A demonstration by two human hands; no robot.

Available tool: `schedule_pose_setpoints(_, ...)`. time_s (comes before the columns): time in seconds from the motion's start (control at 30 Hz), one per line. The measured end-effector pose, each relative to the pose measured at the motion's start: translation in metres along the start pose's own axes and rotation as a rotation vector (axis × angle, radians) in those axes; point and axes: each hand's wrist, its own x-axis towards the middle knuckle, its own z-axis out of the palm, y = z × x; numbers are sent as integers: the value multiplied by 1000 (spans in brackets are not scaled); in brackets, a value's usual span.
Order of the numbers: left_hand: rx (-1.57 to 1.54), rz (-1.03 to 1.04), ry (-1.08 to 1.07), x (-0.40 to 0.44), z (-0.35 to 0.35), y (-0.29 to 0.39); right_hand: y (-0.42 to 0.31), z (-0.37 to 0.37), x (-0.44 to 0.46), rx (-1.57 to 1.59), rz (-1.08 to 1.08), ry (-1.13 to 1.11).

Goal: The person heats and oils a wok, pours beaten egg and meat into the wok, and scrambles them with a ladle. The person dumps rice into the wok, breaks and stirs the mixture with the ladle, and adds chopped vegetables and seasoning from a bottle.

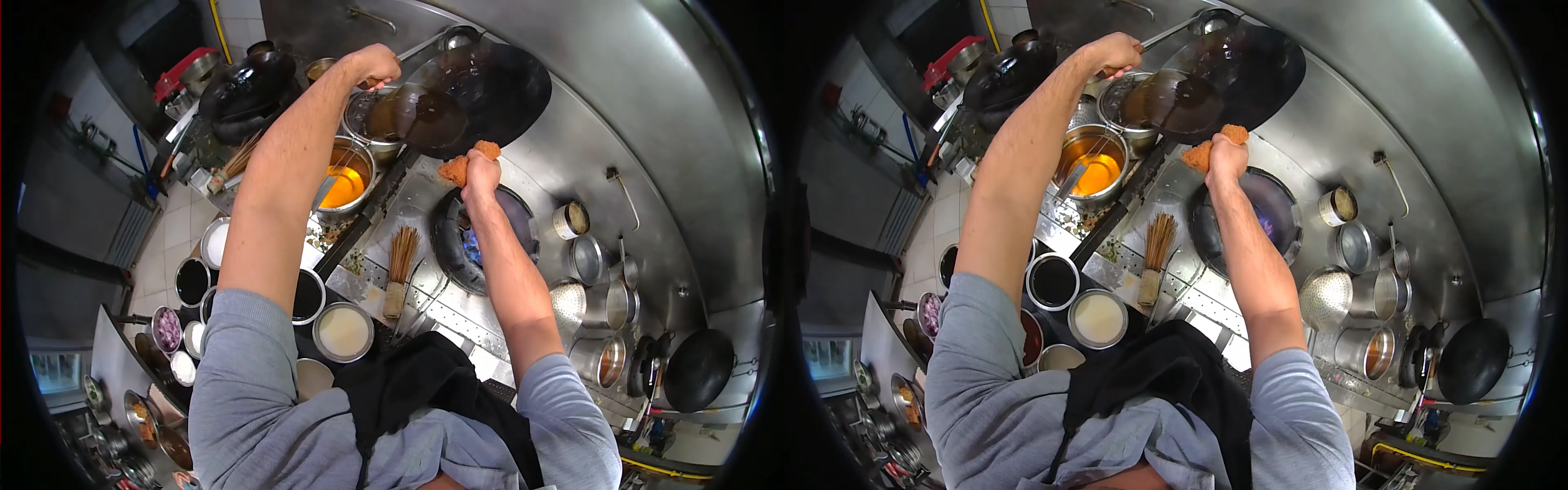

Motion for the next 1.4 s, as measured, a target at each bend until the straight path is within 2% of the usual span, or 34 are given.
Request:
schedule_pose_setpoints(0.17, -59, 2, 34, -1, 3, -6, 15, 8, 20, -122, -121, -7)
schedule_pose_setpoints(0.33, -118, -6, 91, -17, 10, -3, -1, 18, 1, -284, -233, 45)
schedule_pose_setpoints(0.57, -441, 58, 182, -30, 30, -22, -4, 26, -20, -658, -414, 132)
schedule_pose_setpoints(0.67, -476, 21, 228, -47, 43, -24, -1, 24, -27, -685, -501, 100)
schedule_pose_setpoints(0.87, -477, -27, 311, -77, 64, -29, 10, 12, -45, -698, -495, 84)
schedule_pose_setpoints(0.97, -441, -6, 278, -94, 77, -37, 29, -16, -42, -676, -401, 103)
schedule_pose_setpoints(1.07, -318, 51, 170, -119, 80, -35, 50, -82, -31, 194, 73, -279)
schedule_pose_setpoints(1.1, -294, 54, 262, -116, 94, -45, 33, -107, -52, 287, 219, -228)
schedule_pose_setpoints(1.13, -291, 88, 249, -121, 103, -42, 29, -143, -58, 246, 352, -329)
schedule_pose_setpoints(1.17, -289, 122, 241, -129, 111, -40, 22, -164, -76, 301, 409, -251)
schedule_pose_setpoints(1.2, -289, 157, 236, -138, 119, -38, 35, -194, -78, 296, 453, -263)
schedule_pose_setpoints(1.23, -293, 150, 214, -153, 124, -24, 28, -217, -95, 217, 487, -234)
schedule_pose_setpoints(1.33, -365, 172, 126, -183, 150, -2, 58, -279, -113, 271, 546, -206)
schedule_pose_setpoints(1.37, -380, 229, 85, -191, 161, 3, 66, -292, -122, 268, 549, -149)
schedule_pose_setpoints(1.4, -391, 193, 23, -201, 172, 9, 69, -300, -132, 266, 550, -94)
